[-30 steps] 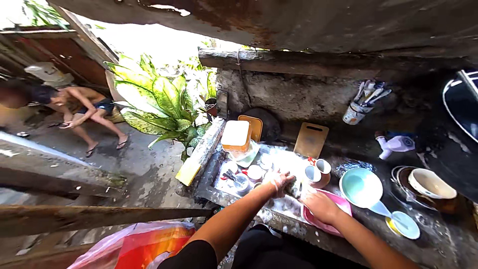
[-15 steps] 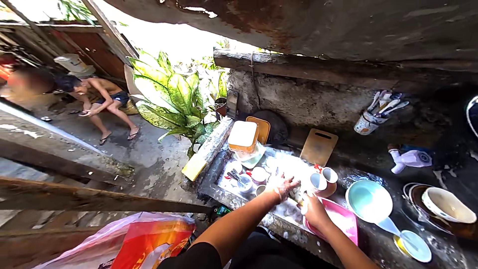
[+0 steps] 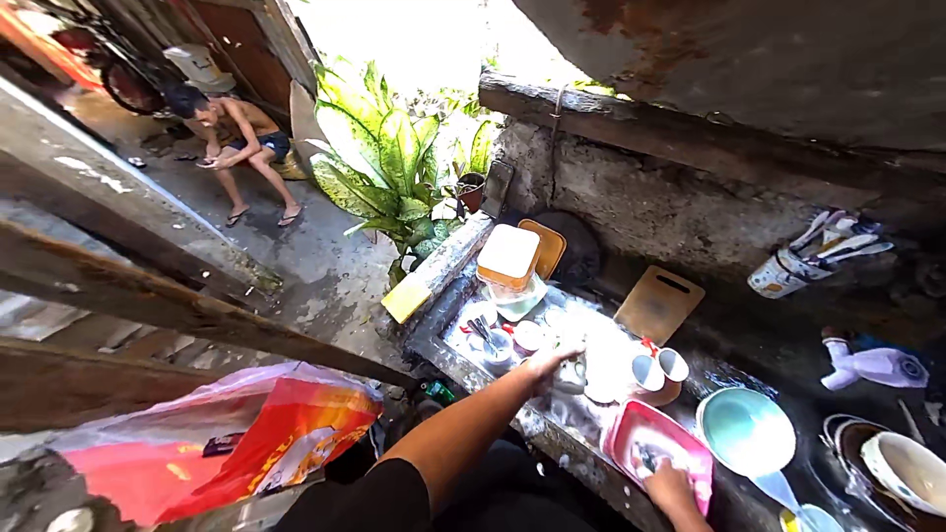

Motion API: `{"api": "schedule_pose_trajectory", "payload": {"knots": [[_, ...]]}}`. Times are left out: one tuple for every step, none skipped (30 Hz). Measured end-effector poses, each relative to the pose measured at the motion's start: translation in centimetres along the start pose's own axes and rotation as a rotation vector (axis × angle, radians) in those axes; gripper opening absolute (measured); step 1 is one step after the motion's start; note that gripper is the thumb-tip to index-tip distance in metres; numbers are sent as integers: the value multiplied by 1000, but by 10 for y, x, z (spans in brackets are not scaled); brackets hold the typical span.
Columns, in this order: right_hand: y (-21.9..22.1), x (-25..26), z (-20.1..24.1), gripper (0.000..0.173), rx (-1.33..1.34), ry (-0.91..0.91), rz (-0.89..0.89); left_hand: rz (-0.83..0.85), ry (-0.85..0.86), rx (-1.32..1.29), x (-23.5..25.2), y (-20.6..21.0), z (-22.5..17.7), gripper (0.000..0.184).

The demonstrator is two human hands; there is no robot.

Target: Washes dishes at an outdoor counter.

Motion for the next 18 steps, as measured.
{"api": "schedule_pose_trajectory", "payload": {"knots": [[2, 6, 5, 74, -24, 37, 81, 12, -30, -103, -4, 1, 0, 50], [1, 8, 11, 70, -74, 77, 141, 26, -51, -183, -8, 1, 0, 46], [-1, 9, 19, 67, -152, 101, 183, 42, -64, -245, -12, -2, 0, 44], [-3, 9, 26, 64, -244, 115, 208, 53, -73, -284, -16, -5, -1, 43], [-2, 10, 31, 67, -328, 128, 237, 63, -82, -309, -19, -9, -2, 42], [2, 11, 34, 69, -391, 136, 263, 71, -91, -328, -23, -12, -2, 41], [5, 11, 37, 68, -398, 139, 275, 80, -96, -343, -27, -15, -2, 40], [8, 13, 37, 64, -330, 138, 269, 96, -91, -356, -30, -17, -3, 39], [10, 14, 38, 57, -171, 134, 235, 115, -82, -373, -33, -21, -5, 38], [11, 10, 40, 47, 85, 128, 181, 133, -69, -395, -36, -25, -6, 38], [13, 3, 41, 34, 406, 118, 129, 155, -54, -414, -38, -31, -7, 37], [12, -7, 46, 22, 744, 121, 116, 172, -42, -431, -41, -36, -7, 37], [6, -21, 52, 24, 1087, 157, 122, 188, -29, -448, -44, -41, -7, 37], [-3, -34, 60, 35, 1364, 180, 120, 198, -26, -464, -47, -46, -8, 38], [-12, -44, 66, 46, 1583, 174, 120, 207, -25, -475, -49, -51, -8, 38], [-20, -48, 69, 55, 1756, 136, 127, 214, -29, -484, -50, -56, -8, 39], [-28, -50, 74, 59, 1880, 65, 135, 221, -37, -490, -50, -60, -8, 40], [-37, -55, 85, 60, 1961, -10, 157, 218, -51, -490, -49, -63, -9, 42]]}}
Point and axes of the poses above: each hand's wrist, its own x-axis towards the middle knuckle, its own y-axis out of the palm, z = x × y, the point moved 3 cm from there along x, towards the middle knuckle, and after that the axes turned 13 degrees about x, right-handed, at the moved point
